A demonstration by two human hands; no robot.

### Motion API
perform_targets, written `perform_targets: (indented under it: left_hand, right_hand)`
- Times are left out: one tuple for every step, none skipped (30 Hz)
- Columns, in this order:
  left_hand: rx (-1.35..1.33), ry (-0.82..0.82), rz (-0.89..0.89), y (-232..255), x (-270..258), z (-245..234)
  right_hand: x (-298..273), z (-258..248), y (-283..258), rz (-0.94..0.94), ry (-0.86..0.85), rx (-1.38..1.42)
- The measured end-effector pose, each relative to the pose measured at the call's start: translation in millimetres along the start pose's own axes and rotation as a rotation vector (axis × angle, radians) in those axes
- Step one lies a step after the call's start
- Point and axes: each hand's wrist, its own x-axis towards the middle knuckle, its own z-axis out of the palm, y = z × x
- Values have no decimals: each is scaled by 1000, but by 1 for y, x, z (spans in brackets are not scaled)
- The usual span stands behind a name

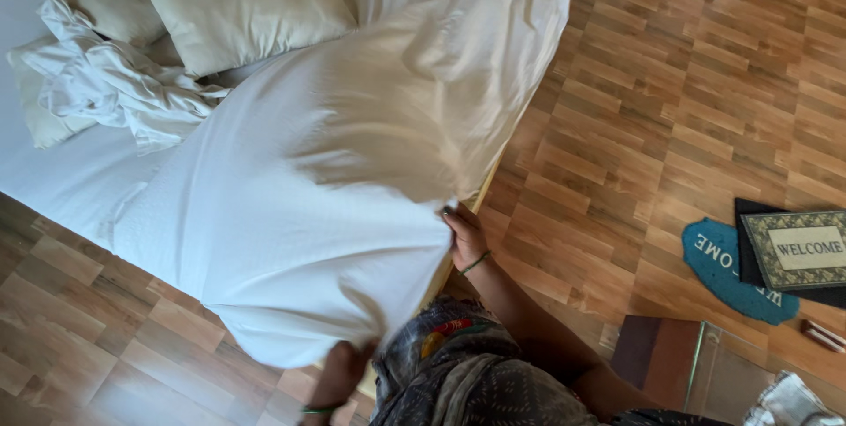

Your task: The person makes a bed by pulling a white sheet across the mattress and tucking the edges underneath it.

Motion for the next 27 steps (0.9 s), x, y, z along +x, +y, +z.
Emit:
perform_targets:
  left_hand:
    - [-74, 9, 80, 4, -1, 20]
    - [-152, 23, 158, 12, -2, 40]
    - [-166, 19, 21, 19, 0, 55]
    - [-180, 13, -118, 27, 0, 67]
    - [-194, 7, -258, 31, -1, 72]
    - [-518, 21, -331, 33, 2, 75]
    - [-842, 39, -399, 37, 9, 78]
    - [-1166, 63, -457, 38, 15, 78]
    - [-928, 137, -426, 37, 18, 78]
    - [-871, 187, -427, 35, 23, 77]
    - [-890, 239, -438, 29, 31, 74]
    - [-1042, 301, -463, 21, 41, 72]
    - [-1491, 388, -474, 7, 52, 66]
    - [-1928, 519, -464, -5, 62, 54]
    - [-2258, 637, -421, -15, 69, 43]
    - [-2292, 692, -417, -23, 76, 33]
    - [-2312, 735, -436, -30, 84, 23]
    - [-2240, 763, -517, -33, 92, 16]
    - [-2168, 791, -598, -34, 104, 6]
    - [-2098, 820, -679, -34, 115, 0]
    - [-1999, 851, -722, -32, 129, -7]
    - [-1906, 881, -781, -26, 136, -5]
    - [-1867, 932, -730, -22, 142, -1]
    - [-1824, 978, -675, -17, 153, -1]
    - [-1777, 1022, -623, -11, 159, 5]
    - [-1685, 1051, -564, -6, 158, 17]
    - [-1590, 1076, -508, 5, 154, 28]
  right_hand:
    - [-1, -7, 1, 52, 101, 34]
    - [-2, -15, 1, 104, 198, 64]
    - [-4, -22, 0, 120, 285, 79]
    - [-7, -30, 1, 140, 372, 92]
    - [-9, -37, 2, 160, 459, 106]
    - [-11, -44, 4, 144, 457, 119]
    - [-14, -54, 4, 145, 457, 131]
    - [-12, -59, 8, 123, 438, 160]
    - [-9, -64, 10, 91, 401, 195]
    - [-5, -69, 10, 49, 351, 237]
    - [1, -73, 8, 3, 289, 273]
    - [8, -75, 3, -26, 238, 303]
    - [15, -76, -4, -39, 222, 322]
    - [21, -76, -11, -14, 230, 329]
    - [22, -76, -18, 20, 260, 312]
    - [25, -74, -23, 53, 284, 297]
    - [31, -72, -27, 87, 307, 280]
    - [36, -73, -29, 45, 202, 273]
    - [36, -76, -30, 3, 98, 268]
    - [42, -77, -31, -37, -8, 261]
    - [52, -76, -32, -34, 3, 229]
    - [54, -78, -36, -23, 18, 186]
    - [58, -79, -40, -14, 32, 143]
    - [66, -77, -44, -30, 2, 125]
    - [75, -77, -49, -46, -27, 108]
    - [82, -75, -54, -66, -54, 98]
    - [89, -73, -60, -48, -69, 125]
